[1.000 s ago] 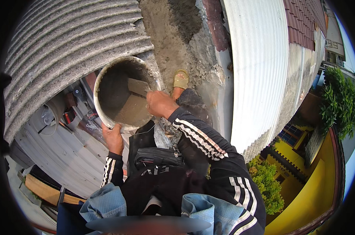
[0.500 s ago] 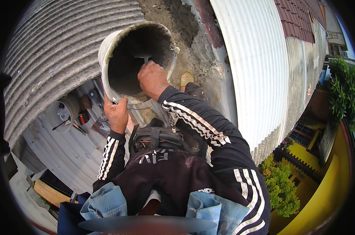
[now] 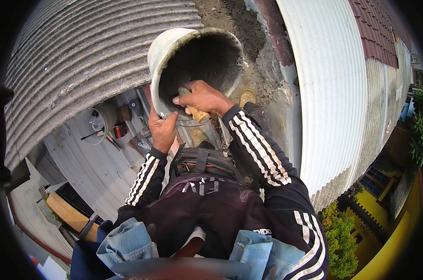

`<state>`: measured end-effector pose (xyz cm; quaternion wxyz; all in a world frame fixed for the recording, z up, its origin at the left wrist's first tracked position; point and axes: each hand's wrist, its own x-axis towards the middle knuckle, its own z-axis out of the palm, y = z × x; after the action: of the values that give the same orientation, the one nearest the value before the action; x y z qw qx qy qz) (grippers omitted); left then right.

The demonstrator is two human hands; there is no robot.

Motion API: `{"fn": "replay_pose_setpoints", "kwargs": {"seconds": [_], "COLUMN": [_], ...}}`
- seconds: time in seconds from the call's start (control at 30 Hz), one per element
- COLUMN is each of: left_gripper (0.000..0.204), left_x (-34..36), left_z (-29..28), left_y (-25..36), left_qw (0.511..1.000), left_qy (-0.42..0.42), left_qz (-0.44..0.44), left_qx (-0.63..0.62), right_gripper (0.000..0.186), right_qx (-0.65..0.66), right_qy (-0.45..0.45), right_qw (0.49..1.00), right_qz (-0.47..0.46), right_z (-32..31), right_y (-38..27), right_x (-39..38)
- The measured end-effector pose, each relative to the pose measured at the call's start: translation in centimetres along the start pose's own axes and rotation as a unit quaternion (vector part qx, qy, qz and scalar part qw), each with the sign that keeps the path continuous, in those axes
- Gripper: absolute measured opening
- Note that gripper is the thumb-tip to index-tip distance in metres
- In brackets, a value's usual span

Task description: The person scoops wet cement from a bucket with a trowel and applies it to the roof ridge between corrugated metal sheets. They repeatedly smooth and spread the cement along the seam, working from one section to the next.

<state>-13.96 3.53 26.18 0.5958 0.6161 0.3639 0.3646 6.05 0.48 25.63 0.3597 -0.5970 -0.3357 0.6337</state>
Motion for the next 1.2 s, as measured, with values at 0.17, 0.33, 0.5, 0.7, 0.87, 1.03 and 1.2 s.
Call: {"fn": "replay_pose_setpoints", "kwargs": {"seconds": [0.17, 0.33, 0.5, 0.7, 0.87, 1.03, 1.2], "left_gripper": [0.065, 0.075, 0.085, 0.090, 0.088, 0.079, 0.067], "left_x": [0.3, 0.5, -3.4, -9.6, -13.3, -13.3, -9.6], "left_z": [-0.8, -1.5, -4.8, -9.1, -10.4, -10.1, -7.3], "left_y": [-1.1, -3.8, -6.9, -9.2, -9.5, -10.0, -8.0], "left_qw": [0.970, 0.904, 0.880, 0.845, 0.847, 0.878, 0.937], "left_qy": [0.079, 0.185, 0.251, 0.358, 0.380, 0.323, 0.225], "left_qz": [-0.128, -0.178, -0.254, -0.327, -0.335, -0.318, -0.235], "left_qx": [-0.191, -0.341, -0.314, -0.223, -0.164, -0.151, -0.131], "right_gripper": [0.034, 0.039, 0.037, 0.037, 0.029, 0.035, 0.038], "right_qx": [0.263, -0.098, -0.094, 0.258, 0.419, 0.260, 0.050], "right_qy": [-0.079, 0.000, -0.126, -0.171, 0.283, 0.126, -0.073], "right_qw": [0.961, 0.988, 0.984, 0.951, 0.861, 0.957, 0.996], "right_qz": [-0.028, -0.123, -0.090, -0.013, -0.061, -0.042, -0.008], "right_z": [-1.8, -4.8, -8.3, -21.1, -27.3, -15.9, -5.2], "right_y": [0.0, -1.0, 0.4, 9.7, 16.1, 12.9, 5.1], "right_x": [-4.4, -4.9, -1.0, 5.1, 5.0, -5.9, -8.9]}}
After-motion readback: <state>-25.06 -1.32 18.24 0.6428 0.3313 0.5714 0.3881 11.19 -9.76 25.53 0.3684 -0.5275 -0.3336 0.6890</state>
